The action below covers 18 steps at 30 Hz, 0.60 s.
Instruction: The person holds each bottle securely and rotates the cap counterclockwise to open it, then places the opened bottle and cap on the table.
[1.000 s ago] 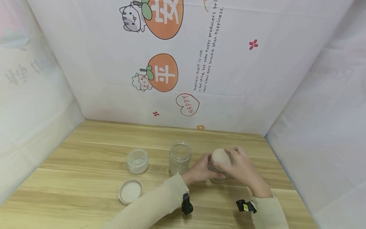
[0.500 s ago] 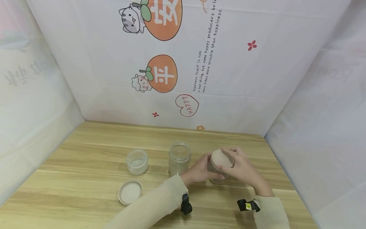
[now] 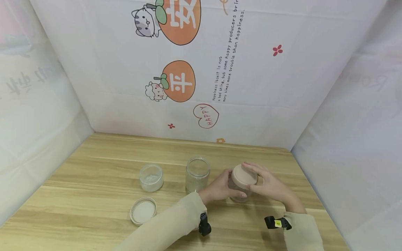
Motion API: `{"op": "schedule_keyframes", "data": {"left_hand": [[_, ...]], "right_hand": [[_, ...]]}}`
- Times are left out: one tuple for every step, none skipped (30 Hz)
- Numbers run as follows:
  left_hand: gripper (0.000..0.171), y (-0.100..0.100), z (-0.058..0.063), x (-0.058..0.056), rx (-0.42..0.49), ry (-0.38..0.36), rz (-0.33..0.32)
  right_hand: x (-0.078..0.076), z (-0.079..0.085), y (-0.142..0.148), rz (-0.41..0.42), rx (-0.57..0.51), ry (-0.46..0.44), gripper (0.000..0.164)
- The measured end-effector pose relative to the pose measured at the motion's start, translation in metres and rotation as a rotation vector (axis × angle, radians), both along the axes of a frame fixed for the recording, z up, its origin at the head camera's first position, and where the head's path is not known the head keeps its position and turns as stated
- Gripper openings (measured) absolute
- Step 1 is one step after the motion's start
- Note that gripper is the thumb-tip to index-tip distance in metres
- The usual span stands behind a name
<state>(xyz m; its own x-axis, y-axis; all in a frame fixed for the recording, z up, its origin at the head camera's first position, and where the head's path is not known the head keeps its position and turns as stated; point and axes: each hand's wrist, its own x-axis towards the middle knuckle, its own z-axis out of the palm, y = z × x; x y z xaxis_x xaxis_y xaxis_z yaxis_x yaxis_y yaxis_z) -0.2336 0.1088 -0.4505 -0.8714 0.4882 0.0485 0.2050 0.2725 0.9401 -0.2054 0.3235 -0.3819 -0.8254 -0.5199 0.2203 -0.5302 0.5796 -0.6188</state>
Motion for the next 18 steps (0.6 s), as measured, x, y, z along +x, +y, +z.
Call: {"op": "schedule_keyframes", "data": {"left_hand": [[0.092, 0.0, 0.0, 0.0, 0.0, -0.004, -0.001], [0.092, 0.0, 0.0, 0.0, 0.0, -0.007, -0.002], [0.092, 0.0, 0.0, 0.001, 0.001, -0.008, -0.004], [0.092, 0.0, 0.0, 0.001, 0.001, -0.007, -0.004], [0.092, 0.0, 0.001, 0.001, 0.001, -0.005, -0.004], [0.092, 0.0, 0.001, 0.002, 0.0, -0.003, -0.004], [0.092, 0.0, 0.002, 0.002, -0.001, 0.001, -0.005], [0.092, 0.0, 0.002, 0.002, 0.0, 0.002, -0.006], [0.092, 0.0, 0.003, 0.003, -0.003, 0.003, -0.005], [0.092, 0.0, 0.003, 0.003, -0.007, 0.004, -0.003], [0.092, 0.0, 0.004, 0.004, -0.01, 0.005, -0.001], [0.092, 0.0, 0.004, 0.004, -0.013, 0.006, 0.0], [0.092, 0.0, 0.004, 0.004, -0.016, 0.007, 0.002], [0.092, 0.0, 0.003, 0.004, -0.02, 0.008, 0.004], [0.093, 0.0, 0.003, 0.003, -0.024, 0.01, 0.006], [0.093, 0.0, 0.003, 0.003, -0.024, 0.01, 0.006], [0.093, 0.0, 0.002, 0.003, -0.024, 0.009, 0.006], [0.093, 0.0, 0.002, 0.002, -0.025, 0.008, 0.006]], "right_hand": [[0.0, 0.0, 0.0, 0.002, 0.005, -0.009, 0.064], [0.001, 0.001, 0.0, 0.003, 0.006, -0.02, 0.065], [0.001, 0.001, -0.001, 0.001, 0.008, -0.024, 0.065], [0.002, 0.002, -0.002, -0.001, 0.007, -0.024, 0.065], [0.003, 0.002, -0.004, 0.0, 0.006, -0.021, 0.065], [0.003, 0.003, -0.005, -0.003, 0.014, -0.011, 0.064], [0.004, 0.003, -0.007, -0.015, 0.022, -0.004, 0.062], [0.005, 0.004, -0.009, -0.032, 0.03, 0.008, 0.06], [0.006, 0.004, -0.01, -0.052, 0.044, 0.023, 0.059], [0.007, 0.004, -0.012, -0.074, 0.06, 0.036, 0.059], [0.007, 0.005, -0.014, -0.099, 0.078, 0.052, 0.059], [0.008, 0.005, -0.016, -0.13, 0.102, 0.074, 0.06], [0.008, 0.006, -0.018, -0.158, 0.122, 0.096, 0.061], [0.009, 0.007, -0.019, -0.18, 0.143, 0.126, 0.061], [0.009, 0.008, -0.021, -0.2, 0.166, 0.16, 0.062], [0.009, 0.009, -0.022, -0.218, 0.192, 0.197, 0.062], [0.009, 0.009, -0.024, -0.234, 0.217, 0.234, 0.062], [0.009, 0.01, -0.024, -0.247, 0.243, 0.271, 0.062]]}}
